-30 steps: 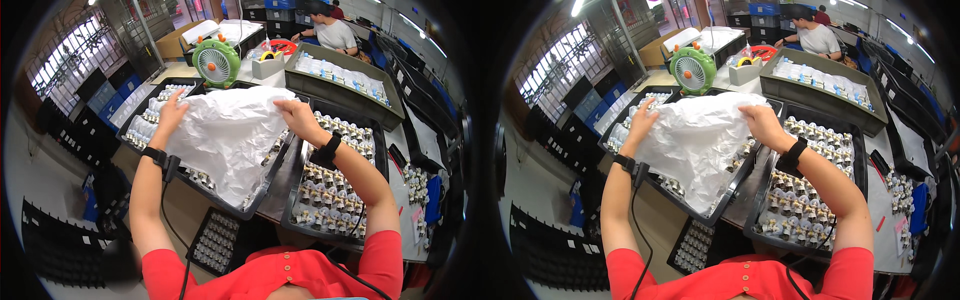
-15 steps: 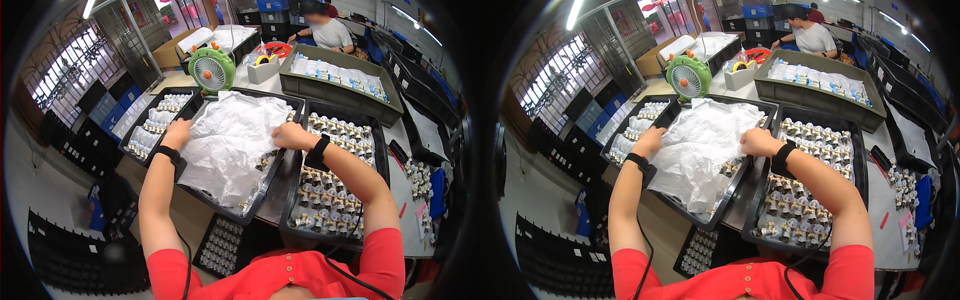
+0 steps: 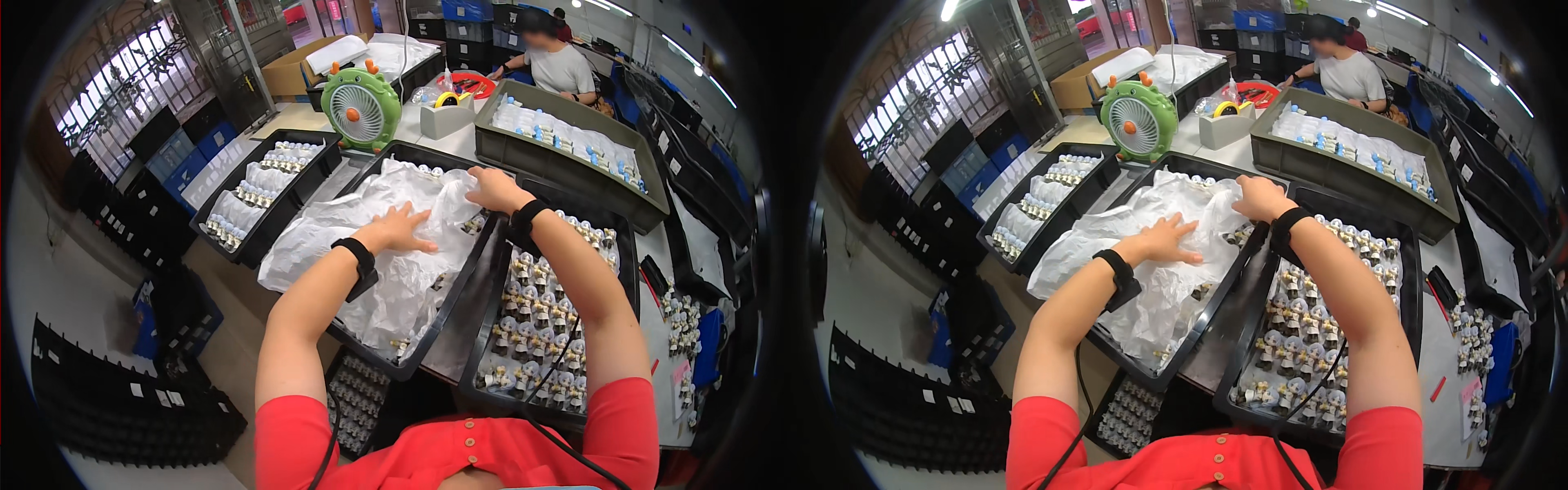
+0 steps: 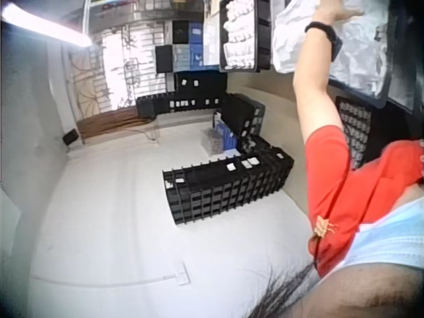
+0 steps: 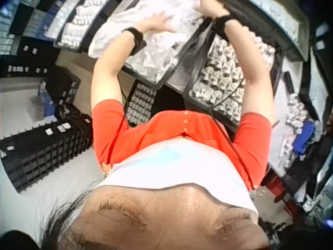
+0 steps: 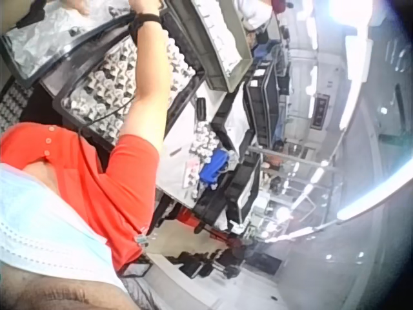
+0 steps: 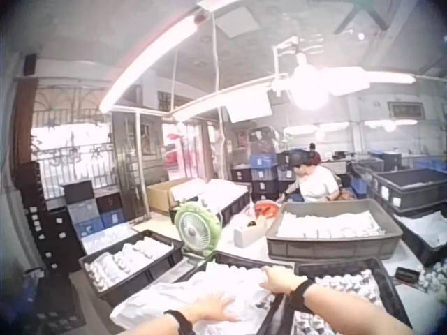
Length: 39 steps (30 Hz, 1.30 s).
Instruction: The person picks up small, cylindrical, metallic components from a tray, rotates them in their hands to inspect them, and places them back into the tray. The person repeats this process for multiple items throughout the clip.
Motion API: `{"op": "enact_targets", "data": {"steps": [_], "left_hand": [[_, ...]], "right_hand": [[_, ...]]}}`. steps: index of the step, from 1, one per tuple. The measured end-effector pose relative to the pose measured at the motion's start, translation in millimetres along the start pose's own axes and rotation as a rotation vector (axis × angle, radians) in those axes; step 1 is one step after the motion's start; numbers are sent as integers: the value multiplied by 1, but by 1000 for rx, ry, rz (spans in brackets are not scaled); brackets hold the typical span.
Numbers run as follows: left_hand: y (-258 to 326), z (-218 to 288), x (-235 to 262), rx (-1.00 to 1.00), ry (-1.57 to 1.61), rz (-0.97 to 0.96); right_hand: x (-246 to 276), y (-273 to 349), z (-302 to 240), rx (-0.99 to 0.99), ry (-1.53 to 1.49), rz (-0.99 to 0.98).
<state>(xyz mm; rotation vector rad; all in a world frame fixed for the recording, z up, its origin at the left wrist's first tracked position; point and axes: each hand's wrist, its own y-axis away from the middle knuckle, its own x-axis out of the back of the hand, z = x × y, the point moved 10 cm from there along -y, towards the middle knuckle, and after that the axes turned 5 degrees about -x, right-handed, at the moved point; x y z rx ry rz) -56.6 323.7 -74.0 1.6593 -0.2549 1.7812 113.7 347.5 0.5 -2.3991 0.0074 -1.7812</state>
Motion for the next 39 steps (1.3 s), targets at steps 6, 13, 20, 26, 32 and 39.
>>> {"op": "enact_targets", "data": {"steps": [6,13,20,26,32,39], "left_hand": [[4,8,-10,14,-24,7],[-55,-45,46,-87,137,101],[-68,-53,39,76,39,372],[-64,-60,25,97,-33,393],[-61,-52,24,104,13,340],[-65,-37,20,79,52,263]], "right_hand": [[-26,-21,28,-173,-7,-117],[-24,-19,27,-186,-2,-132],[-15,-20,19,-45,266,9],[-22,-26,39,-83,291,-50],[4,-13,11,-26,308,30],[-31,0,-28,69,224,-279]]}}
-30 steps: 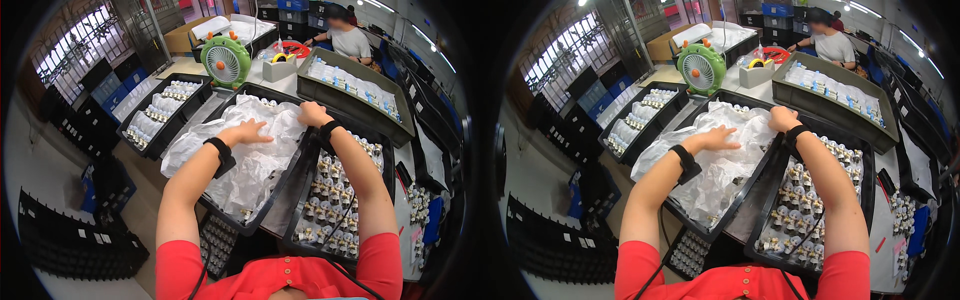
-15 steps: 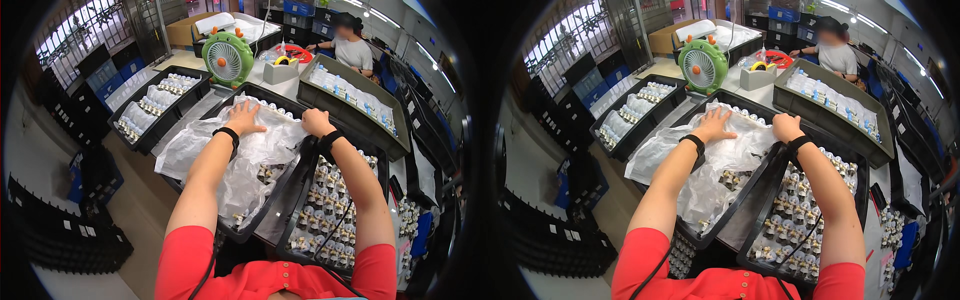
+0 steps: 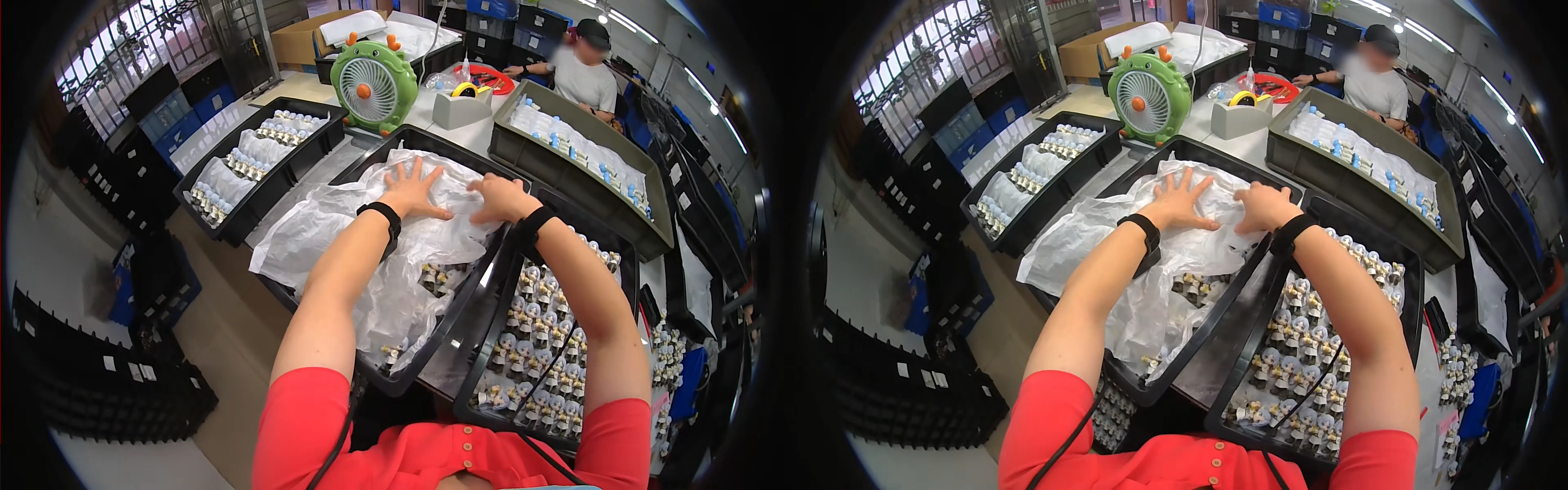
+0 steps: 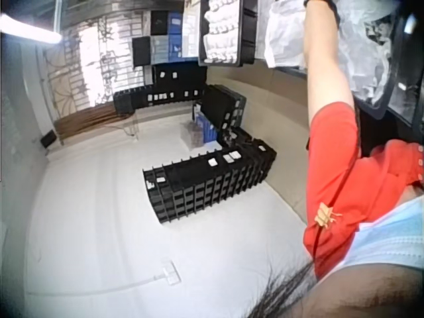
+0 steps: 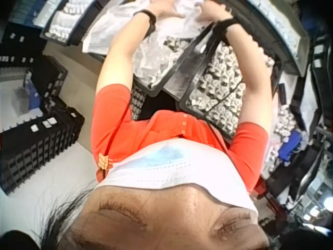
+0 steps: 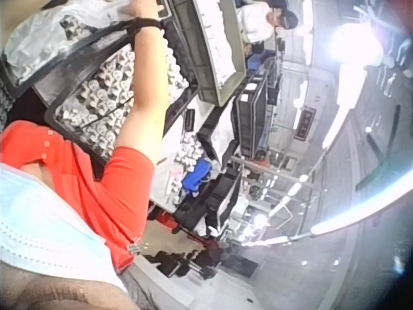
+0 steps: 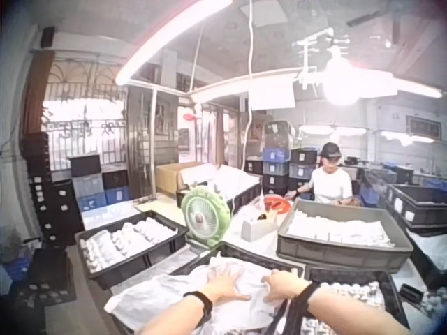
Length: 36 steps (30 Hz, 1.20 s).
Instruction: The person picks up small, cylindrical, metallic components from a tray, rotates them in their hands to inspect them, and places them back into the tray. The person repeats this process for multiple items throughout the clip.
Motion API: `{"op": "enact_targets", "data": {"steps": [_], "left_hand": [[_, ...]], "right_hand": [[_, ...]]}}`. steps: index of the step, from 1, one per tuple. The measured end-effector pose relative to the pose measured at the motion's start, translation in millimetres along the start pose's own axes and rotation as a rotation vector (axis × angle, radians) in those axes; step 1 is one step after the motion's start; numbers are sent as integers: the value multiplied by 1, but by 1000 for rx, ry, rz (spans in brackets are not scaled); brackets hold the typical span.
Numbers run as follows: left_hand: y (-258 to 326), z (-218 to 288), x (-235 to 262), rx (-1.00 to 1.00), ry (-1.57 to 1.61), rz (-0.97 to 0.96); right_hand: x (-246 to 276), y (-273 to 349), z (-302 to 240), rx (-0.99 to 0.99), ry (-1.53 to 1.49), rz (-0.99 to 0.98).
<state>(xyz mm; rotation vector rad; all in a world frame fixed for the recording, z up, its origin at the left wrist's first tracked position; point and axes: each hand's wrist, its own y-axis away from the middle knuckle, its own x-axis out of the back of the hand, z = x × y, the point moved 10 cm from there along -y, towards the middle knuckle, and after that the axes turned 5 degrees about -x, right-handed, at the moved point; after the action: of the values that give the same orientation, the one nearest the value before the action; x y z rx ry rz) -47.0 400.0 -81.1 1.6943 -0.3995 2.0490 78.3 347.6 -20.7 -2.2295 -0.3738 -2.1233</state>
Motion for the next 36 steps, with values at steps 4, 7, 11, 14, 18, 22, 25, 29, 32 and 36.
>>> {"op": "enact_targets", "data": {"steps": [4,7,11,14,18,22,25,29,32,36], "left_hand": [[1,-7,-2,46,-15,-15],[2,-7,0,42,3,-7],[12,7,23,-14,138,-20],[35,53,37,-242,325,-156],[117,101,57,-457,184,-362],[150,109,50,-317,-70,-426],[173,105,78,-426,36,-307],[196,89,125,-389,149,-246],[213,84,130,-375,77,-268],[240,63,74,-325,41,-299]], "right_hand": [[-10,1,2,-30,134,-48],[28,10,7,27,-59,215],[49,57,-9,81,-143,16],[45,106,-27,190,-250,-149],[30,131,-64,379,-360,-220],[26,137,-84,561,-302,-16],[14,128,-86,597,-315,60],[7,114,-91,449,-224,-41],[-5,105,-85,383,-207,-36],[-15,91,-89,317,32,5]]}}
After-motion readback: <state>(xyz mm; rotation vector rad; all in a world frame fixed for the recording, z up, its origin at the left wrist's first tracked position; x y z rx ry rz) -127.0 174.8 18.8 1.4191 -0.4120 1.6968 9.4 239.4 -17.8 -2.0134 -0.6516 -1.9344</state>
